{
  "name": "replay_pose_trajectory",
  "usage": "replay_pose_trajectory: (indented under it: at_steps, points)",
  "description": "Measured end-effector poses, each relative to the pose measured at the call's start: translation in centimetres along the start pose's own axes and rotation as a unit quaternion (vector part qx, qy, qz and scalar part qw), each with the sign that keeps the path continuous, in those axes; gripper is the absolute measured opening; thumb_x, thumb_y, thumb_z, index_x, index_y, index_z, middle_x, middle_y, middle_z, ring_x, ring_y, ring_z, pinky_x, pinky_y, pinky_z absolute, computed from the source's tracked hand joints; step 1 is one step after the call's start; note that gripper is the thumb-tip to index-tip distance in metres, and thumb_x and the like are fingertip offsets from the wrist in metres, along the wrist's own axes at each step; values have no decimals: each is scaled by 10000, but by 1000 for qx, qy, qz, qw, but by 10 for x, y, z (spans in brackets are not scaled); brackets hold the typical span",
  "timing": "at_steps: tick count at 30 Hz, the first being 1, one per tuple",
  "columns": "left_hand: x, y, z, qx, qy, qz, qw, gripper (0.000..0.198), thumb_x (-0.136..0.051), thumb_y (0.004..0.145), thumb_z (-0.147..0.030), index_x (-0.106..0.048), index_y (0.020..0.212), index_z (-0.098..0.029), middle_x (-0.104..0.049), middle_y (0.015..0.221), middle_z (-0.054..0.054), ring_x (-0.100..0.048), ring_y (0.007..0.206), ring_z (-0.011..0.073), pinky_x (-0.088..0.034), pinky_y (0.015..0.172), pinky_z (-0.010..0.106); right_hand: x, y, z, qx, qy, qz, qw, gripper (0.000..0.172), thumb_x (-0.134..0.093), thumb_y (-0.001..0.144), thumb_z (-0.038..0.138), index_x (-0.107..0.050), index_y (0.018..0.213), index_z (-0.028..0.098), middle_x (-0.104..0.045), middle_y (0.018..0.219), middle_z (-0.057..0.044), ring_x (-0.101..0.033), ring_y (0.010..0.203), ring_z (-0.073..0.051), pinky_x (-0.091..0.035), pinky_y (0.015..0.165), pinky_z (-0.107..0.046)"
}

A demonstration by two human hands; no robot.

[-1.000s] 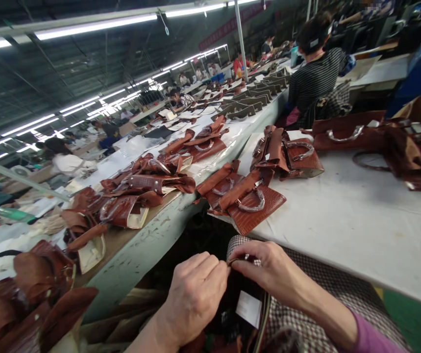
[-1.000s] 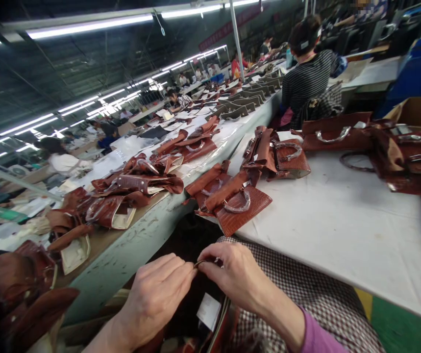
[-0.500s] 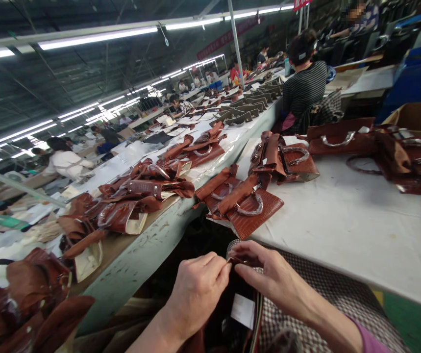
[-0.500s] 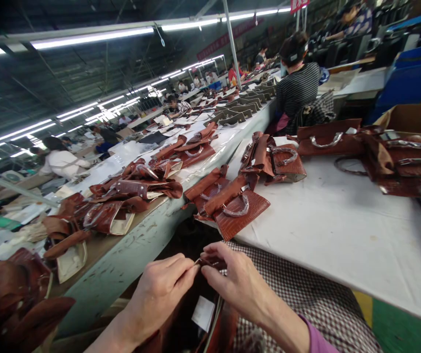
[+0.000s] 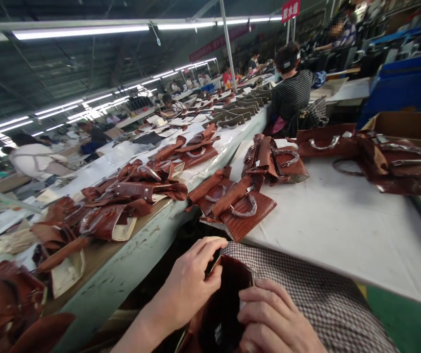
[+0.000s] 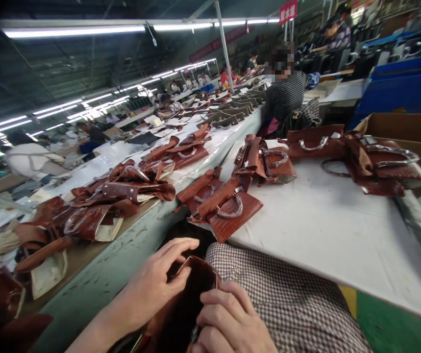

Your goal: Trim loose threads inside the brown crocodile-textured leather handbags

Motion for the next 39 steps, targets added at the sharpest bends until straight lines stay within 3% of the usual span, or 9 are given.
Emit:
replay_pose_trajectory:
  at_steps: [4,8,12,17,20,24,30,34,39]
  points:
    - [-15,15,-6,-20,-143,119,982,423,-425,852,-98,-628,1178,-276,-682,1128,-43,-628,1010,122,-443,908,187,10,-9,-13,-47,-8,-51,998,220,-466,932,142,-557,736,183,-578,1202,-108,-470,1244,-256,-494,946,-383]
    - [-12,29,1,3,-121,120,985,378,-425,834,-123,-701,1048,-269,-717,968,-50,-644,878,142,-447,808,204,14,0,-31,-82,20,-7,996,170,-482,896,110,-606,805,183,-414,1373,-113,-326,1337,-295,-475,982,-428]
    - [0,40,9,35,-70,95,992,339,-449,797,-120,-713,965,-250,-717,939,-29,-634,886,162,-420,789,223,18,18,-56,-111,41,81,990,159,-502,915,130,-646,881,189,-438,1363,-96,-338,1330,-260,-448,1030,-422]
    - [4,43,15,64,-47,86,993,196,-510,826,-215,-675,931,-226,-664,793,-31,-573,728,144,-386,658,226,9,12,-88,-233,151,150,949,130,-564,909,179,-684,910,229,-473,1330,-54,-507,1195,-206,-479,986,-354]
    - [-5,40,21,76,-114,94,986,152,-609,810,-327,-642,883,-197,-624,753,-38,-534,684,129,-382,628,218,1,0,-83,-266,211,146,929,148,-566,922,246,-709,882,242,-453,1342,-57,-533,1183,-203,-464,1008,-342]
    - [-15,30,29,105,-187,102,971,210,-627,818,-377,-638,830,-167,-643,762,-15,-550,710,136,-390,632,220,-2,-8,-65,-235,209,134,940,163,-551,922,205,-710,897,231,-454,1348,-77,-514,1220,-212,-449,1023,-311]
    - [-10,12,17,114,-135,72,982,123,-619,830,-298,-663,783,-193,-696,750,-29,-570,676,123,-357,606,220,-2,-15,-52,-206,186,173,945,198,-525,914,143,-691,964,241,-488,1339,-77,-656,964,-139,-546,803,-190]
    - [-10,7,8,111,-111,55,986,85,-614,814,-219,-661,749,-192,-718,768,-18,-608,696,131,-374,626,220,8,-13,-53,-223,156,139,952,317,-580,833,70,-602,1088,258,-521,1306,-62,-574,1159,-182,-515,934,-236]
    - [-12,2,16,128,-126,37,983,80,-619,809,-220,-652,743,-189,-710,754,-7,-621,701,147,-407,631,223,4,-9,-51,-265,199,129,935,404,-545,766,33,-510,1110,242,-544,1266,-57,-574,1110,-166,-544,799,-205]
Point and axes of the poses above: each hand's wrist, its own y-axis towards the middle knuckle, its own x-axis out of the back of the hand, z = x × y, the point moved 9 cm from there along y, towards the middle knuckle
